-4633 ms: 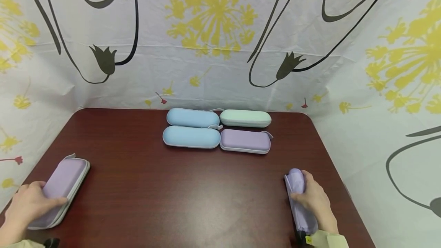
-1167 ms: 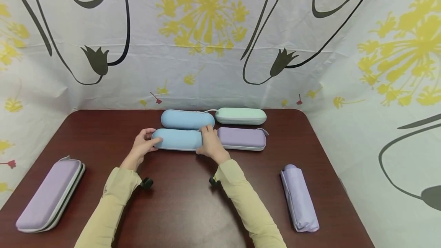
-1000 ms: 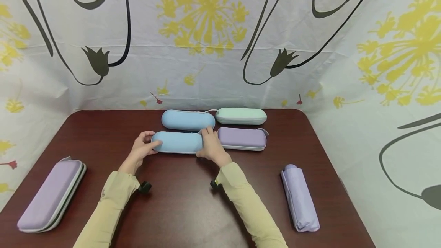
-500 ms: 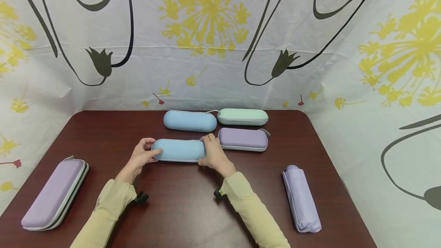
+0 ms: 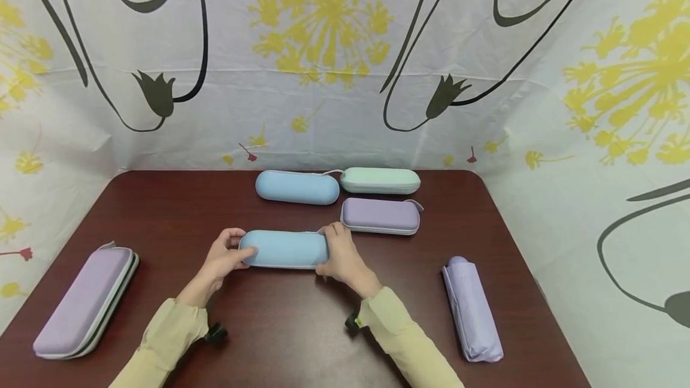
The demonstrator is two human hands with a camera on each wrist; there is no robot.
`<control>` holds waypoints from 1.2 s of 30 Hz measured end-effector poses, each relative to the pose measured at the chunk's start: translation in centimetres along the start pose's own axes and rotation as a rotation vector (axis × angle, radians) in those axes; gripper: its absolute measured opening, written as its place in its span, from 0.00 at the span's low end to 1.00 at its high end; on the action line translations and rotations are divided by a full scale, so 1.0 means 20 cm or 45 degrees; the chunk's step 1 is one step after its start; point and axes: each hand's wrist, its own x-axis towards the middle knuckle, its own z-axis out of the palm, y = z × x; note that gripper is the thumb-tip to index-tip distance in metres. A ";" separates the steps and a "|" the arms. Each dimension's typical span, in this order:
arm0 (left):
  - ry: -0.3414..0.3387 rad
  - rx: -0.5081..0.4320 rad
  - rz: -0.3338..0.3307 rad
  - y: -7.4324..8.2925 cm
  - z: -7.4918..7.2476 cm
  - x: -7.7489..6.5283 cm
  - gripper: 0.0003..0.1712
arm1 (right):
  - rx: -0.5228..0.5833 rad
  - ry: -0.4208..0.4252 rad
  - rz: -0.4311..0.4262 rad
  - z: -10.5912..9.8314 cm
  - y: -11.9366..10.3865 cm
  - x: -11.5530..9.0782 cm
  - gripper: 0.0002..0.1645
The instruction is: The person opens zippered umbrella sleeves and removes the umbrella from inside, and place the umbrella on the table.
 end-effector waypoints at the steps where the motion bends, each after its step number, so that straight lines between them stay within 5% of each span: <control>1: 0.002 -0.002 -0.002 0.00 0.00 -0.01 0.30 | 0.010 0.005 -0.002 0.00 0.00 -0.01 0.40; 17: -0.033 0.110 0.005 -0.02 0.04 -0.15 0.29 | 0.186 0.085 0.109 -0.02 -0.01 -0.20 0.38; 36: -0.084 0.165 0.014 -0.02 0.07 -0.26 0.30 | 0.153 0.069 0.140 -0.04 -0.04 -0.33 0.37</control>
